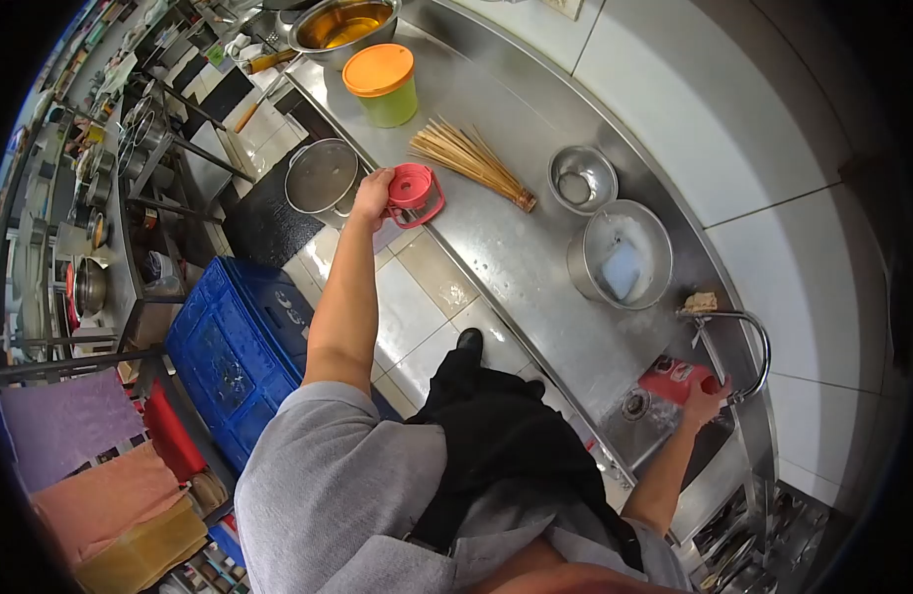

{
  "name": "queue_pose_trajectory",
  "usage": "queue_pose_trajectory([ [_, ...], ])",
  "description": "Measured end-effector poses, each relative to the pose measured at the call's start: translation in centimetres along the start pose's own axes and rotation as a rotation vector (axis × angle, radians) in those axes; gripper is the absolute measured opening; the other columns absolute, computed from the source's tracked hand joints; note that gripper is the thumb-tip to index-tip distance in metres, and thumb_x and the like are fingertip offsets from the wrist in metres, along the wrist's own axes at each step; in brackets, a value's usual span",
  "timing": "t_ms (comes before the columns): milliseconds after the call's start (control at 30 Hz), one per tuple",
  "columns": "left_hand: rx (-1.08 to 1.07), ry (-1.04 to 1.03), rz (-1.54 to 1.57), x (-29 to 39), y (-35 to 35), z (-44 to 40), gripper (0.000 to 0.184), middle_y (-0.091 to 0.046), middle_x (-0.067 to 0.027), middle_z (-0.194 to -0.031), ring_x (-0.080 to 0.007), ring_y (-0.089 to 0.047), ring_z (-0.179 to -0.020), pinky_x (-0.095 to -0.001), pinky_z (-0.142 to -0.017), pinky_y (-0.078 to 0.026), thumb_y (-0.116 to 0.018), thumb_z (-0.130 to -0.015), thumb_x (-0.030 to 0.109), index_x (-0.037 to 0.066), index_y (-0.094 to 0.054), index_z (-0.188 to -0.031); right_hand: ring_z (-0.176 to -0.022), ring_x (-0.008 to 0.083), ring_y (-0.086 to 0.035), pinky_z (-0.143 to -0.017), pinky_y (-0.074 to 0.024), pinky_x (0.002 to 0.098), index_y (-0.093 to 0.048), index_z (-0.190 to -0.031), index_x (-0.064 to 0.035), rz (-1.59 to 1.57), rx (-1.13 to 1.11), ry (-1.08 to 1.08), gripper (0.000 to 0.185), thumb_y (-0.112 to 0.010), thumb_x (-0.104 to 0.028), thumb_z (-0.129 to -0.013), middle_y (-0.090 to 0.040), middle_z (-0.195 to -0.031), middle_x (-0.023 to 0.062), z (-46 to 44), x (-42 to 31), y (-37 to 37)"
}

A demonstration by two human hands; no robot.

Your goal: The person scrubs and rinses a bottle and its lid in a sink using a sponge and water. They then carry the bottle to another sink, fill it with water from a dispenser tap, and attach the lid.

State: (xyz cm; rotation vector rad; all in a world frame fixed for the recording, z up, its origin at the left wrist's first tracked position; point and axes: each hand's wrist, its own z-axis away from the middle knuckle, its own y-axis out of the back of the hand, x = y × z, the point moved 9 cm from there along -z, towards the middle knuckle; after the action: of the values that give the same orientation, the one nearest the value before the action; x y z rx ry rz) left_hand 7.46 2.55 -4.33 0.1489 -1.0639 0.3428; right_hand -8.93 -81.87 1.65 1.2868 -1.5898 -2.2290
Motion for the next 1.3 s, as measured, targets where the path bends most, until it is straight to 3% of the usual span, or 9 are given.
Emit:
queue_pose_trajectory([
  [100,0.088,-0.048,-0.070,3.5,2.0,-1.9,0.040,-0.069,-0.0059,-0.085,-0.0158,-0.064,-0.061,-0.0321,-0.048,-0.053,-0.043,-0.102,0.038,0.007,-0.062,-0.121,-0.128,0.0325,-0.052,-0.108,-0.0427,0.0392,-0.038,-0.150,-0.0125,0.191,0.207,0.515,0.089,-0.078,-0.016,-0.070,-0.050,-0.141,0.0239,0.4,-2.1,-5.3],
  [200,0.197,-0.199,-0.282,1.7,0.8,-2.9,0.042,-0.071,-0.0116,-0.090,-0.0259,-0.069,-0.075,-0.0378,-0.062,-0.056,-0.045,-0.102,0.039,0.005,-0.062,-0.120,-0.132,0.0365,-0.048,-0.112,-0.0374,0.0430,-0.035,-0.148,-0.0020,0.002,-0.022,0.075,0.089,-0.077,-0.017,-0.071,-0.049,-0.141,0.0254,1.5,-5.2,1.0],
  [333,0.335,-0.409,-0.731,4.6,-0.2,-0.6,0.045,-0.070,-0.0212,-0.105,-0.0400,-0.066,-0.099,-0.0447,-0.087,-0.052,-0.048,-0.100,0.041,0.005,-0.062,-0.124,-0.116,0.0392,-0.059,-0.100,-0.0475,0.0450,-0.042,-0.146,-0.0051,0.510,0.054,0.584,0.090,-0.081,-0.030,-0.068,-0.057,-0.129,0.0258,0.5,0.4,-3.2],
  [433,0.560,-0.543,-1.067,4.7,1.5,-1.8,0.050,-0.061,-0.0256,-0.127,-0.0403,-0.058,-0.119,-0.0464,-0.099,-0.047,-0.056,-0.096,0.042,0.006,-0.059,-0.131,-0.110,0.0399,-0.062,-0.097,-0.0488,0.0465,-0.046,-0.141,-0.0049,0.251,0.123,0.280,0.085,-0.080,-0.033,-0.068,-0.061,-0.126,0.0226,1.0,-3.2,0.9],
  [567,0.218,-0.719,-0.268,9.9,-9.1,7.5,0.037,-0.063,-0.0178,-0.115,-0.0225,-0.060,-0.106,-0.0335,-0.089,-0.050,-0.062,-0.095,0.016,-0.002,-0.057,-0.127,-0.109,0.0407,-0.061,-0.093,-0.0484,0.0484,-0.047,-0.140,-0.0077,0.254,-0.084,0.245,0.082,-0.075,-0.038,-0.069,-0.064,-0.116,0.0216,3.0,-1.5,-1.0],
  [700,-0.670,-0.668,-0.156,5.7,-29.3,21.0,0.029,-0.063,-0.0056,-0.116,-0.0155,-0.060,-0.105,-0.0301,-0.084,-0.053,-0.058,-0.095,0.008,0.006,-0.059,-0.124,-0.114,0.0435,-0.057,-0.107,-0.0381,0.0509,-0.044,-0.144,-0.0097,0.266,0.449,0.244,0.087,-0.076,-0.034,-0.067,-0.060,-0.122,0.0262,2.7,-2.0,5.1],
  [833,-1.416,-0.365,-0.502,-5.3,-43.4,33.8,0.066,-0.052,-0.0093,-0.135,-0.0224,-0.056,-0.121,-0.0374,-0.090,-0.055,-0.069,-0.087,0.008,0.015,-0.040,-0.145,-0.108,0.0386,-0.061,-0.098,-0.0477,0.0466,-0.042,-0.144,-0.0078,0.345,0.060,0.347,0.085,-0.077,-0.027,-0.070,-0.059,-0.123,0.0243,4.0,-0.8,1.8],
  [1100,-1.017,-0.831,-0.699,-12.9,-57.7,31.8,0.098,-0.044,-0.0242,-0.144,-0.0372,-0.046,-0.133,-0.0414,-0.106,-0.045,-0.083,-0.077,0.028,0.003,-0.025,-0.151,-0.102,0.0215,-0.066,-0.082,-0.0567,0.0376,-0.041,-0.140,-0.0058,-1.054,0.326,-0.103,0.057,-0.064,-0.019,-0.089,-0.065,-0.118,0.0124,4.4,14.4,9.8],
  [1300,-1.193,-0.085,-0.068,-13.1,-61.4,32.0,0.113,-0.038,-0.0249,-0.145,-0.0401,-0.044,-0.132,-0.0466,-0.110,-0.041,-0.091,-0.060,0.038,0.007,-0.031,-0.151,-0.097,0.0239,-0.065,-0.078,-0.0555,0.0444,-0.062,-0.118,-0.0118,-1.367,-0.024,-0.642,0.034,-0.050,-0.033,-0.095,-0.068,-0.105,0.0062,6.4,18.2,-2.5],
])
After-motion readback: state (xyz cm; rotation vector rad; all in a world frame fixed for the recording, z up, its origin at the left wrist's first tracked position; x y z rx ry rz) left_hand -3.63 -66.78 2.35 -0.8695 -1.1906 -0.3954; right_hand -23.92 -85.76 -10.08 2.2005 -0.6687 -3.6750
